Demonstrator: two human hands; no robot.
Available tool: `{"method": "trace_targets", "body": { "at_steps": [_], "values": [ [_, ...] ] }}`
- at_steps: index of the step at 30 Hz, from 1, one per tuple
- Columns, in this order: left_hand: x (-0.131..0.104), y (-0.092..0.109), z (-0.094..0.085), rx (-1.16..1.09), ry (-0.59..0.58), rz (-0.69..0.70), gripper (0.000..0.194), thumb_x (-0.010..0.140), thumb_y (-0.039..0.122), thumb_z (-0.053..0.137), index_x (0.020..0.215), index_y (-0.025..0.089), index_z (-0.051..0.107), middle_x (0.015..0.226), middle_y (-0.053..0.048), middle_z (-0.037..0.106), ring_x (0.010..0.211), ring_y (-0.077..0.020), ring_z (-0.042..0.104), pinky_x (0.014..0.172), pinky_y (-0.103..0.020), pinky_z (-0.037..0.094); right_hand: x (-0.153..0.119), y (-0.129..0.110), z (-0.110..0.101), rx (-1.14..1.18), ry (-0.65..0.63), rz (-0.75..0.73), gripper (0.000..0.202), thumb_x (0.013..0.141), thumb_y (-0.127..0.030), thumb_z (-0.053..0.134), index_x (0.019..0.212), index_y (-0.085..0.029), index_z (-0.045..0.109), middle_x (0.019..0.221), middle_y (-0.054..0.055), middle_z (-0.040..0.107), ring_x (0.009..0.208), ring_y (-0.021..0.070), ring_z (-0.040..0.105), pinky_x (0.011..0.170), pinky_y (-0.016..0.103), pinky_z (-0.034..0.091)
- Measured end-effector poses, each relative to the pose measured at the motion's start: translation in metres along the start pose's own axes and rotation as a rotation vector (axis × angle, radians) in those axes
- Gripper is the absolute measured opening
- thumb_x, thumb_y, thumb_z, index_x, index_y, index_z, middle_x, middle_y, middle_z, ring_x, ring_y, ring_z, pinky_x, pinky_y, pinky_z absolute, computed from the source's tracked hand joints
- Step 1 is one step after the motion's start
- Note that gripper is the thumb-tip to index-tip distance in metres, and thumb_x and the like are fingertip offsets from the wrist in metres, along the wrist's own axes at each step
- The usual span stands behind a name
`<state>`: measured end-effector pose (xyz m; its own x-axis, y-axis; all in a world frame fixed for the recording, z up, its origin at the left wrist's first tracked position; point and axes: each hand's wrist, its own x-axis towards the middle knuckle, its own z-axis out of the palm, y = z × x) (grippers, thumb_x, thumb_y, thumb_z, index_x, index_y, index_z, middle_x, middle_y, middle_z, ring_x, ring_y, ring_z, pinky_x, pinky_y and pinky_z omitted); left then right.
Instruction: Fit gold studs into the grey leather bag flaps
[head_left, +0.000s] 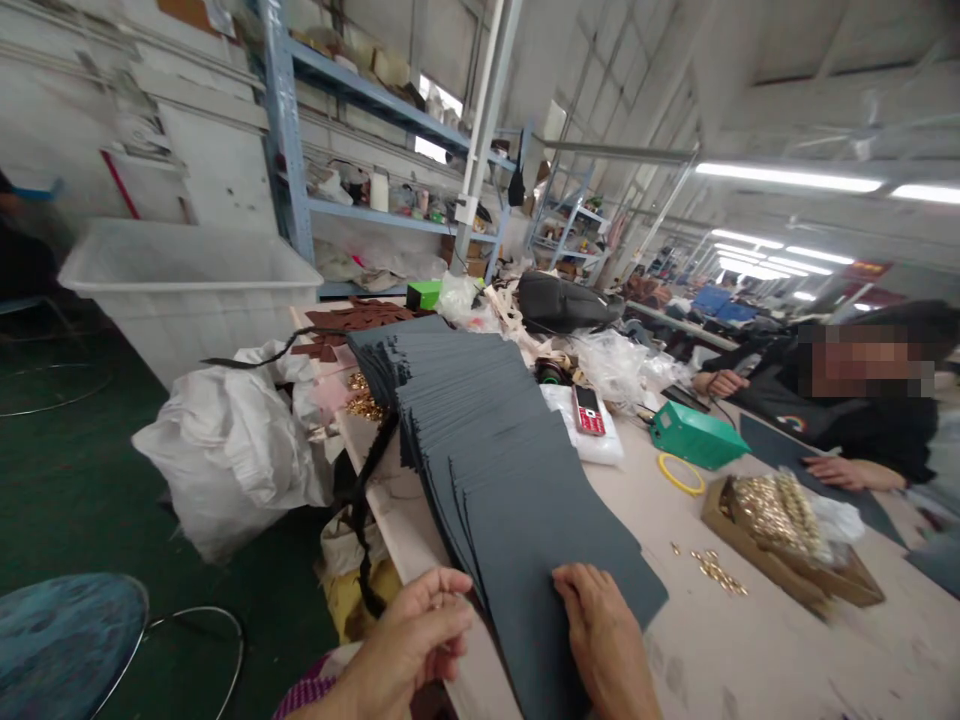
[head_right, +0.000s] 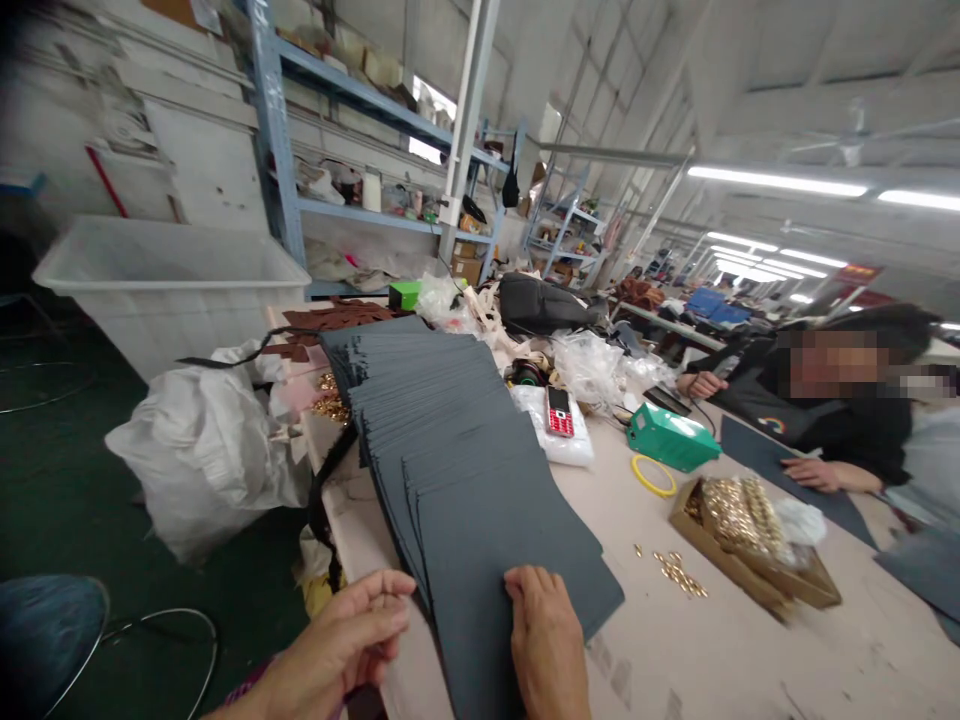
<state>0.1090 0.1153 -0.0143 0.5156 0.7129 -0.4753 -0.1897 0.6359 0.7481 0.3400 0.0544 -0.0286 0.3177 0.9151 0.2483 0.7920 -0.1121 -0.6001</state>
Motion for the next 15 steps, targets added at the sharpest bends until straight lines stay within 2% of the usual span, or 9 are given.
{"method": "trace_targets", "body": {
  "at_steps": [2,4,6,8,10,12,15],
  "values": [
    [-0.005,0.0,-0.006,0.081,0.053,0.013,0.052,0.064,0.047,0.073,0.101,0.016,0.053,0.069,0.004,0.052,0.044,-0.0036,0.037,0.039,-0.015,0.028,-0.013,-0.004,-0.011,0.048,-0.141,0.043,0.024,0.089,-0.035,0.044,0.081,-0.023,0.064,0.083,0.004,0.066,0.082,0.0218,0.058,0.078,0.034,0.043],
    [-0.01,-0.004,-0.011,0.15,0.067,0.017,0.053,0.063,0.058,0.071,0.089,0.015,0.055,0.065,0.004,0.051,0.039,-0.0016,0.026,0.036,-0.016,0.021,-0.027,-0.012,-0.027,0.101,-0.318,0.114,0.019,0.086,-0.03,0.048,0.08,-0.023,0.063,0.081,0.002,0.065,0.079,0.0189,0.059,0.073,0.03,0.043],
    [-0.017,-0.009,-0.015,0.182,0.068,-0.024,0.054,0.061,0.065,0.069,0.073,0.016,0.052,0.056,0.007,0.045,0.037,-0.0012,0.02,0.036,-0.017,0.018,-0.04,-0.019,-0.043,0.159,-0.478,0.167,0.014,0.082,-0.024,0.052,0.077,-0.022,0.064,0.077,0.0,0.065,0.075,0.0169,0.059,0.07,0.027,0.041],
    [-0.024,-0.013,-0.016,0.199,0.058,-0.072,0.055,0.059,0.067,0.07,0.064,0.017,0.048,0.048,0.009,0.033,0.038,-0.0019,0.017,0.038,-0.017,0.017,-0.049,-0.021,-0.053,0.273,-0.554,0.192,0.012,0.078,-0.022,0.055,0.072,-0.021,0.065,0.076,0.0,0.065,0.076,0.0163,0.059,0.07,0.026,0.041],
    [-0.028,-0.014,-0.013,0.226,0.007,-0.088,0.055,0.058,0.065,0.073,0.062,0.016,0.048,0.046,0.01,0.026,0.041,-0.0029,0.018,0.039,-0.017,0.015,-0.053,-0.014,-0.055,0.435,-0.501,0.268,0.011,0.075,-0.027,0.06,0.068,-0.019,0.066,0.075,0.001,0.065,0.073,0.0158,0.06,0.069,0.025,0.043],
    [-0.028,-0.011,-0.007,0.228,-0.04,-0.068,0.055,0.059,0.066,0.072,0.063,0.016,0.05,0.045,0.011,0.023,0.041,-0.003,0.016,0.04,-0.017,0.014,-0.053,-0.001,-0.051,0.584,-0.342,0.441,0.02,0.073,-0.037,0.063,0.074,-0.018,0.066,0.069,0.001,0.063,0.062,0.014,0.059,0.061,0.025,0.045],
    [-0.02,-0.005,0.007,0.154,-0.065,-0.06,0.057,0.066,0.074,0.06,0.068,0.017,0.053,0.038,0.012,0.018,0.037,-0.0035,0.011,0.038,-0.017,0.012,-0.043,0.021,-0.043,0.675,-0.143,0.654,0.038,0.069,-0.048,0.067,0.088,-0.015,0.064,0.061,-0.001,0.062,0.048,0.0108,0.055,0.051,0.022,0.044]
  ]
}}
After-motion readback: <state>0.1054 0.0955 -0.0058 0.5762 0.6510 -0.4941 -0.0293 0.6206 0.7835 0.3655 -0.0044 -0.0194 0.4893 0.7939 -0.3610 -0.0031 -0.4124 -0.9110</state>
